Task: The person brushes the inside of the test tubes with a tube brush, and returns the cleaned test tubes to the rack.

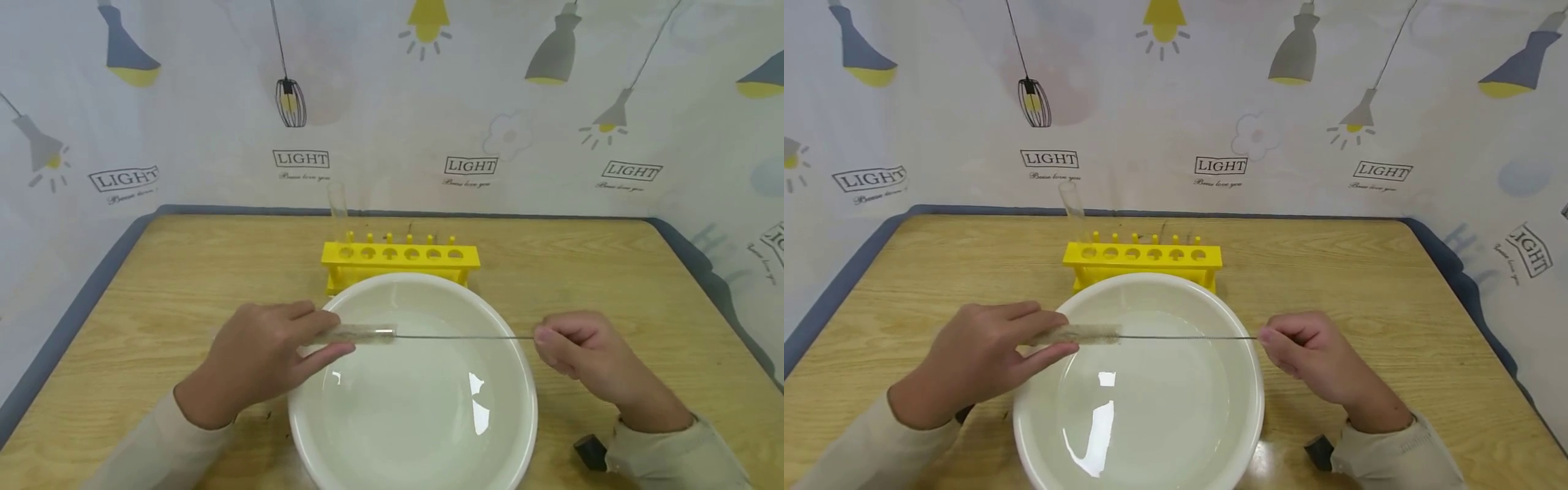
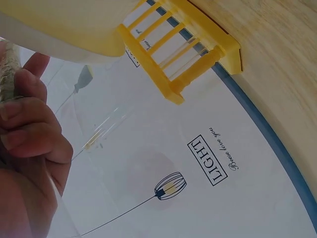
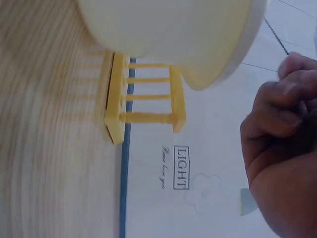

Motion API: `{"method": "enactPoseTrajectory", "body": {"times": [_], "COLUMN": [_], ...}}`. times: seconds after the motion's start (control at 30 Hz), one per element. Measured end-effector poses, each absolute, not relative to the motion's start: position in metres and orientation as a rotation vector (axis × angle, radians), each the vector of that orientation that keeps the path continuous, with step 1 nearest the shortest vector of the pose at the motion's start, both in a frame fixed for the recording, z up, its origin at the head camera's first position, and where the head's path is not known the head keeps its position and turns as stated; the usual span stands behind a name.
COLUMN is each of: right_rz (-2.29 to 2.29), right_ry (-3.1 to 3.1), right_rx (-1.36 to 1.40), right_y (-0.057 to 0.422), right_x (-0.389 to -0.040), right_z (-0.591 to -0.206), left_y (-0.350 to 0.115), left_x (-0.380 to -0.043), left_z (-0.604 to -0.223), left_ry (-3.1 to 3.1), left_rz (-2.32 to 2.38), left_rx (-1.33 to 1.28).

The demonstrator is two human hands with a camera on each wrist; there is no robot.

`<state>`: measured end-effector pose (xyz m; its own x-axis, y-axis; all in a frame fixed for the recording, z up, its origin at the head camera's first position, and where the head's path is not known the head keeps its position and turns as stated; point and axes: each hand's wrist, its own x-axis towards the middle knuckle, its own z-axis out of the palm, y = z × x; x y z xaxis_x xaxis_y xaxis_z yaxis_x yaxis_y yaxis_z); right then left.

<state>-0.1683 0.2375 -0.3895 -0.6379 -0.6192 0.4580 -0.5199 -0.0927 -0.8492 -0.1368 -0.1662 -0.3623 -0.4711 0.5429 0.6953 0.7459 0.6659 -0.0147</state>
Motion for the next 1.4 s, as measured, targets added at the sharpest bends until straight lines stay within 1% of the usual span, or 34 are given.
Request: {"method": "enactPoseTrajectory", "body": {"times": [0.17, 0.37, 0.6, 0.63, 0.87, 1.1, 1.4], "right_rz": [-1.396, -1.264, -0.86, -0.874, -0.966, -1.054, -0.994], "right_ry": [2.649, 2.802, 3.228, 3.239, 3.303, 3.3, 3.244], "right_rx": [-1.267, -1.394, -1.881, -1.931, -2.05, -2.095, -2.063], "right_y": [0.239, 0.237, 0.219, 0.218, 0.211, 0.2, 0.198], "right_x": [-0.165, -0.165, -0.158, -0.157, -0.156, -0.151, -0.141], "right_z": [-0.385, -0.387, -0.372, -0.371, -0.368, -0.362, -0.359], "left_y": [-0.169, -0.171, -0.178, -0.178, -0.178, -0.179, -0.18], "left_x": [-0.137, -0.136, -0.133, -0.132, -0.13, -0.129, -0.128], "left_z": [-0.364, -0.363, -0.351, -0.35, -0.348, -0.348, -0.347], "left_ry": [-2.27, -2.355, -2.625, -2.647, -2.746, -2.766, -2.799], "left_rz": [-0.399, -0.453, -0.612, -0.621, -0.719, -0.804, -0.807], "left_rx": [-0.977, -0.981, -0.94, -0.936, -0.975, -0.997, -0.977]}}
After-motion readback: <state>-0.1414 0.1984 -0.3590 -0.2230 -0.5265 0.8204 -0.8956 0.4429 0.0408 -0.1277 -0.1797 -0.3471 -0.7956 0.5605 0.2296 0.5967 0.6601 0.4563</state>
